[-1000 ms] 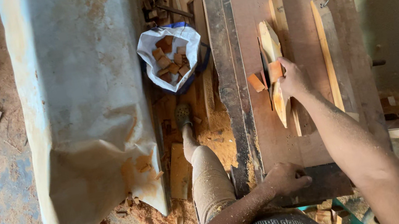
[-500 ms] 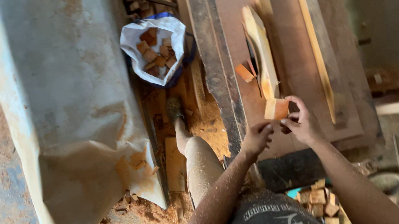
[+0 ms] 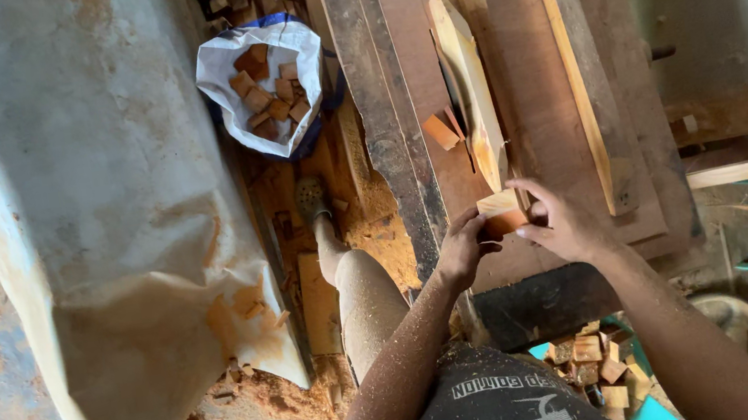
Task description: The person uses a table saw to cut small rectangular blocks of wood. They feed the wood pieces into the spinning blade one by one, guiding them with their hands, and then place the cut pieces onto a nearby blue plastic stool. The process is repeated continuously throughout the clip.
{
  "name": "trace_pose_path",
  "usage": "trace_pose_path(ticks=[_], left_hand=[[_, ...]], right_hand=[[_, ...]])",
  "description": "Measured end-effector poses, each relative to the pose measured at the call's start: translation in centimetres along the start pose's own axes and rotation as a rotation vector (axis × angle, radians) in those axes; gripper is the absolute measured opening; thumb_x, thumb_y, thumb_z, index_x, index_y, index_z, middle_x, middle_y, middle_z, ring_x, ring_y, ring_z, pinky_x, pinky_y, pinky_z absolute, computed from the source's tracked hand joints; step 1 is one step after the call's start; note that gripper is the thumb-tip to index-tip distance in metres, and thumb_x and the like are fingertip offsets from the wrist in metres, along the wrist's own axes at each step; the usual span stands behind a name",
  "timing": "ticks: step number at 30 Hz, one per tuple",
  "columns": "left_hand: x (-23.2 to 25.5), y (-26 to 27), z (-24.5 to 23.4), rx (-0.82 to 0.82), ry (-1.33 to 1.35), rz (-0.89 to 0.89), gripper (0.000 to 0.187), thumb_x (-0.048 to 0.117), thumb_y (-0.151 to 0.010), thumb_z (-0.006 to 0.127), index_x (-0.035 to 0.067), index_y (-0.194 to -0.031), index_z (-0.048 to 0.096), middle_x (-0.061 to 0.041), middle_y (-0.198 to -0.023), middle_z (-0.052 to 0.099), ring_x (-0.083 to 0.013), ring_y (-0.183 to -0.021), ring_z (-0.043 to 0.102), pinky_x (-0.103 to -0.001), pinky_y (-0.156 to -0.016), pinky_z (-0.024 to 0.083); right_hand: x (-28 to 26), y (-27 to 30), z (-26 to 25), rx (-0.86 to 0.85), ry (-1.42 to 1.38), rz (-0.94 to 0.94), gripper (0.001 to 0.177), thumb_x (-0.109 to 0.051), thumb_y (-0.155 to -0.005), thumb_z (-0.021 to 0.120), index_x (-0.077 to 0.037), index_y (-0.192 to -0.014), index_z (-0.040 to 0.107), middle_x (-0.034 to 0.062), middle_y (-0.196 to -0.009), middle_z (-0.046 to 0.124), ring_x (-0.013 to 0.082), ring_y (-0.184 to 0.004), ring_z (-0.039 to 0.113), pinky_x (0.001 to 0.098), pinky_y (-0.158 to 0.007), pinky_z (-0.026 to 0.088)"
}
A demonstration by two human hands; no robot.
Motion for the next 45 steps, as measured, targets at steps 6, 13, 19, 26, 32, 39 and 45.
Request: trace_pose_path(ticks=[6, 13, 19, 26, 32, 39, 45], left_hand=[[2.0, 1.8, 0.5, 0.416, -0.590, 0.093, 0.051, 0.022, -0.099, 0.060, 0.005, -0.145, 0.051, -0.013, -0.089, 0.073, -0.0218, -0.074, 0.070, -0.037, -0.070, 0.060], [2.2, 1.0, 5.3, 0.173, -0.806, 0.201, 0.084, 0.015, -0.090, 0.063, 0.009, -0.165, 0.024, -0.022, -0.101, 0.076, -0.0337, -0.092, 0.076, -0.044, -0.089, 0.060], [2.4, -0.7, 4.6, 0.137, -0.890, 0.126, 0.090, 0.020, -0.090, 0.065, 0.014, -0.166, 0.017, -0.020, -0.104, 0.076, -0.0337, -0.095, 0.075, -0.045, -0.092, 0.059], [5.3, -2.4, 4.6, 0.149, -0.934, 0.149, 0.090, 0.023, -0.088, 0.065, 0.017, -0.166, 0.020, -0.020, -0.100, 0.077, -0.0355, -0.091, 0.076, -0.047, -0.089, 0.060], [0.4, 2.4, 6.2, 0.032, -0.929, 0.048, 0.072, 0.031, -0.090, 0.066, 0.002, -0.152, 0.045, -0.022, -0.100, 0.077, -0.0317, -0.085, 0.078, -0.042, -0.084, 0.064], [-5.7, 5.4, 7.9, -0.379, -1.151, 0.127, 0.043, 0.033, -0.098, 0.070, 0.003, -0.128, 0.070, -0.020, -0.114, 0.076, -0.0345, -0.094, 0.074, -0.045, -0.089, 0.059], [-3.6, 3.0, 3.1, 0.104, -0.788, 0.062, 0.034, 0.025, -0.100, 0.063, 0.001, -0.122, 0.073, -0.019, -0.108, 0.078, -0.0223, -0.083, 0.075, -0.037, -0.078, 0.062]], right_hand=[[-1.0, -3.2, -0.3, 0.230, 0.157, 0.004, 0.071, -0.007, -0.087, 0.072, -0.018, -0.150, 0.043, 0.0183, -0.093, 0.075, 0.0375, -0.079, 0.074, 0.0491, -0.068, 0.060], [-0.9, -5.5, 0.5, 0.261, 0.369, 0.112, 0.069, -0.016, -0.091, 0.067, -0.016, -0.154, 0.041, 0.0272, -0.079, 0.072, 0.0468, -0.077, 0.072, 0.0568, -0.072, 0.059], [-0.8, -7.3, 0.3, 0.257, 0.324, 0.165, 0.069, -0.016, -0.092, 0.065, -0.014, -0.156, 0.038, 0.0260, -0.079, 0.072, 0.0463, -0.074, 0.074, 0.0549, -0.070, 0.061], [-1.9, -9.7, -0.9, 0.376, 0.306, 0.074, 0.068, -0.010, -0.088, 0.070, -0.014, -0.152, 0.044, 0.0302, -0.086, 0.071, 0.0493, -0.083, 0.071, 0.0567, -0.076, 0.059], [-2.2, -12.0, -1.9, 0.440, 0.269, 0.017, 0.067, -0.009, -0.089, 0.069, -0.013, -0.151, 0.046, 0.0306, -0.095, 0.072, 0.0499, -0.088, 0.071, 0.0568, -0.081, 0.057], [-4.0, -14.9, -4.2, 0.420, 0.217, 0.006, 0.063, -0.009, -0.090, 0.070, -0.016, -0.149, 0.049, 0.0301, -0.097, 0.072, 0.0487, -0.092, 0.070, 0.0554, -0.081, 0.058], [-1.4, -5.3, 0.3, 0.231, 0.266, 0.093, 0.065, -0.007, -0.095, 0.067, -0.015, -0.155, 0.042, 0.0219, -0.090, 0.074, 0.0403, -0.076, 0.074, 0.0490, -0.064, 0.061]])
Point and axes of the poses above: each hand's wrist, its own y-axis away from the middle knuckle, its own z-axis out of the palm, x = y × z, the point moved 7 cm from there along -y, towards the middle knuckle
